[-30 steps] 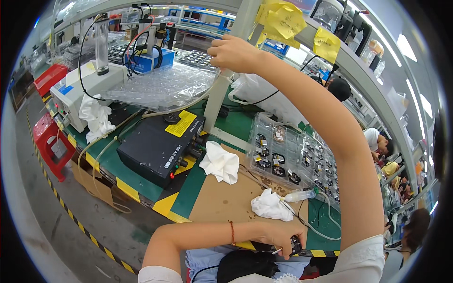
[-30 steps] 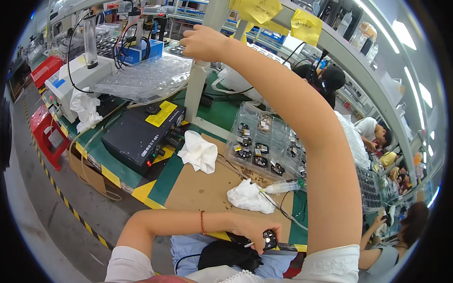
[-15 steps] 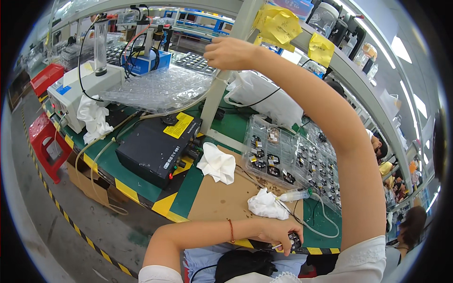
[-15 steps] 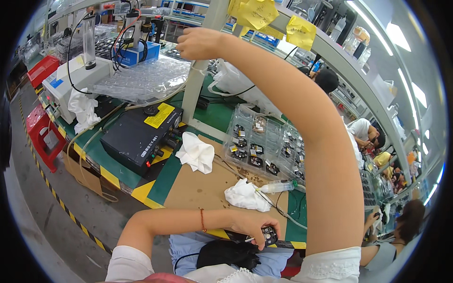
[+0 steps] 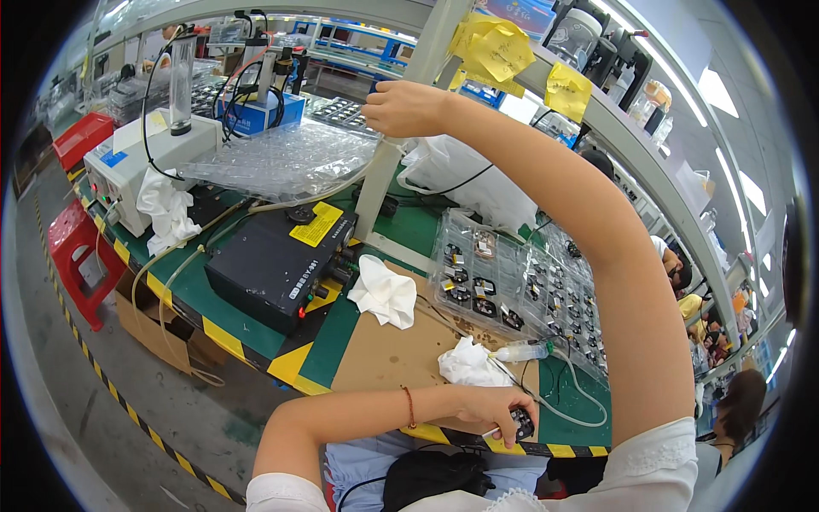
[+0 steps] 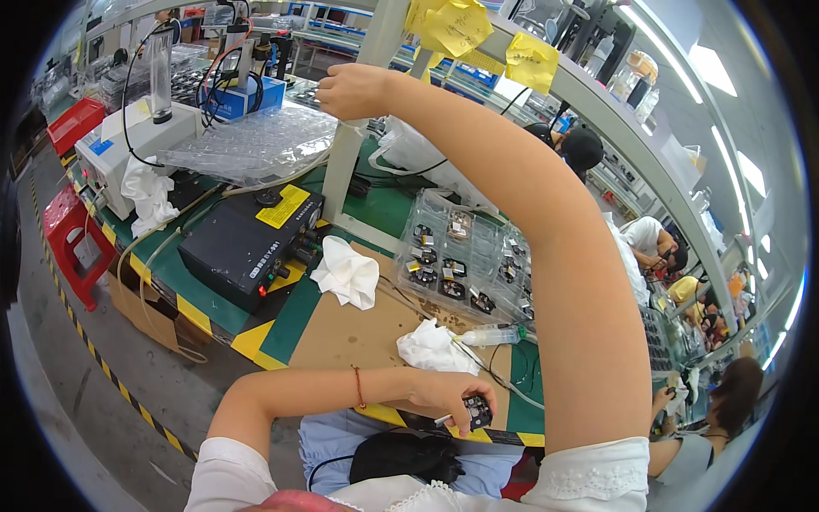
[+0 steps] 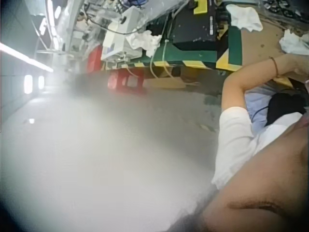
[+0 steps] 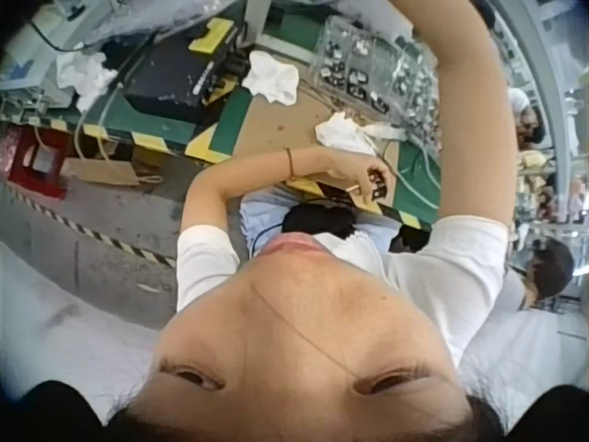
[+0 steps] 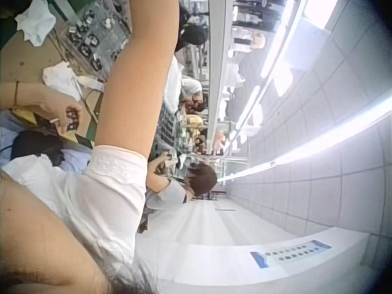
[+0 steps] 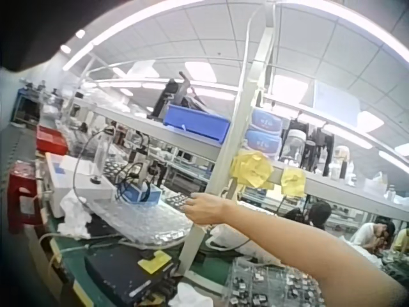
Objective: Applying adhesive to internal components of smartwatches using a precision dispenser and tweezers on an assembly line.
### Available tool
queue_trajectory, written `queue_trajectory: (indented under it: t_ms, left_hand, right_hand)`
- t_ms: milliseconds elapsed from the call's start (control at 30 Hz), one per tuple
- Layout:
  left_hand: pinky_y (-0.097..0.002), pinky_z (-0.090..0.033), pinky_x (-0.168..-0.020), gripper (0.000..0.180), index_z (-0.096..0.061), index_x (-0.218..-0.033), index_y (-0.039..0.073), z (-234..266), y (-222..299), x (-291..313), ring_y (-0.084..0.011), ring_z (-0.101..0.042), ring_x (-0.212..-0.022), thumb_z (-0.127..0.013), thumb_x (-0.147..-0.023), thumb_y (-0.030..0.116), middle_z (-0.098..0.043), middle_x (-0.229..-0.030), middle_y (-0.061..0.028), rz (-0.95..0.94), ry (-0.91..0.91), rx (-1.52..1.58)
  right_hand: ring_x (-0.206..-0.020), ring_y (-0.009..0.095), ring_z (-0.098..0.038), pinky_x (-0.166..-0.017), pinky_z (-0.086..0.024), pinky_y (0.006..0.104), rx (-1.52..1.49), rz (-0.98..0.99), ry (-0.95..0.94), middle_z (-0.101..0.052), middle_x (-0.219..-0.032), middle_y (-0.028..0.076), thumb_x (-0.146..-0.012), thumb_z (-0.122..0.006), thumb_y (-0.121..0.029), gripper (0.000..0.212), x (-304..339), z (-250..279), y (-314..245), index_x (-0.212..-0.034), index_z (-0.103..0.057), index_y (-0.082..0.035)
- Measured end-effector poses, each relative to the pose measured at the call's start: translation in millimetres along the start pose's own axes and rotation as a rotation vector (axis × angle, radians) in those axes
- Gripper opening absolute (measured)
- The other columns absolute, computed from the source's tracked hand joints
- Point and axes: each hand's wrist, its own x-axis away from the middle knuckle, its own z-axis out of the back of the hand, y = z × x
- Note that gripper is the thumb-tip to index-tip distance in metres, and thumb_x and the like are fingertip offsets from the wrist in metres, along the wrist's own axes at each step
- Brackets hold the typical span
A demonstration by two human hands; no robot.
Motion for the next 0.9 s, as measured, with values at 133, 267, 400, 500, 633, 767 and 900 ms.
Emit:
queue_trajectory:
  t_ms: [133,267,400,500,633,767,900]
  left_hand:
    - [-0.0231,-0.042,-0.051,0.051,-0.048,-0.106,-0.001,-0.1,3.1,1.1,-0.0138,-0.055,-0.063,-0.068,-0.06,-0.01,-0.055,-0.087,-0.0106,-0.006,0.013,0.007]
    - [-0.0233,-0.042,-0.05,0.051,-0.047,-0.108,0.0,1.8,-0.3,-0.1,-0.0138,-0.055,-0.062,-0.068,-0.062,-0.009,-0.055,-0.086,-0.0108,-0.018,0.017,0.006]
    - [-0.0233,-0.042,-0.05,0.052,-0.047,-0.108,0.0,3.3,-2.4,-0.1,-0.0136,-0.055,-0.062,-0.068,-0.062,-0.008,-0.054,-0.087,-0.0107,-0.024,0.011,-0.001]
    - [-0.0235,-0.042,-0.051,0.052,-0.047,-0.108,0.0,2.5,-0.2,-0.1,-0.0132,-0.055,-0.062,-0.069,-0.061,-0.008,-0.054,-0.087,-0.0103,-0.039,0.007,-0.007]
    - [-0.0232,-0.042,-0.051,0.052,-0.047,-0.108,0.0,3.7,-1.6,-2.3,-0.0126,-0.054,-0.061,-0.069,-0.061,-0.007,-0.054,-0.087,-0.0097,-0.017,0.002,-0.007]
    - [-0.0228,-0.041,-0.051,0.052,-0.047,-0.108,0.001,2.7,1.5,-0.1,-0.0119,-0.053,-0.061,-0.07,-0.062,-0.006,-0.054,-0.085,-0.0089,-0.012,0.023,-0.076]
    - [-0.0231,-0.041,-0.051,0.051,-0.048,-0.109,0.002,1.0,1.1,2.6,-0.0117,-0.052,-0.06,-0.069,-0.063,-0.005,-0.054,-0.083,-0.0088,0.006,0.074,-0.124]
  right_hand:
    - [-0.091,0.015,-0.053,-0.081,-0.043,0.0269,-0.002,-0.016,0.031,-0.055,-0.088,0.002,-0.074,-0.062,-0.009,0.012,7.8,-2.1,12.1,-0.086,-0.059,-0.008]
    - [-0.095,0.014,-0.054,-0.082,-0.042,0.0271,-0.023,0.019,0.023,-0.056,-0.092,0.001,-0.076,-0.063,-0.011,0.016,12.0,0.2,23.7,-0.09,-0.058,-0.008]
    - [-0.096,0.014,-0.053,-0.083,-0.042,0.0271,0.001,0.045,0.093,-0.055,-0.094,0.001,-0.074,-0.064,-0.011,0.017,18.4,0.9,25.3,-0.09,-0.058,-0.008]
    - [-0.097,0.015,-0.052,-0.085,-0.043,0.0274,0.046,0.037,0.073,-0.054,-0.097,0.001,-0.074,-0.063,-0.011,0.016,24.4,5.4,34.9,-0.089,-0.058,-0.008]
    - [-0.095,0.018,-0.055,-0.084,-0.043,0.03,0.118,0.011,0.161,-0.055,-0.094,0.004,-0.074,-0.062,-0.011,0.014,34.0,9.9,68.9,-0.087,-0.057,-0.008]
    - [-0.099,0.018,-0.053,-0.087,-0.041,0.0285,0.126,-0.16,-0.022,-0.055,-0.099,0.004,-0.077,-0.062,-0.008,0.019,40.1,18.0,92.3,-0.094,-0.056,-0.009]
    - [-0.095,0.019,-0.052,-0.081,-0.04,0.0382,0.065,-0.229,0.008,-0.055,-0.101,0.003,-0.076,-0.055,-0.023,0.022,39.3,19.1,89.8,-0.093,-0.058,-0.01]
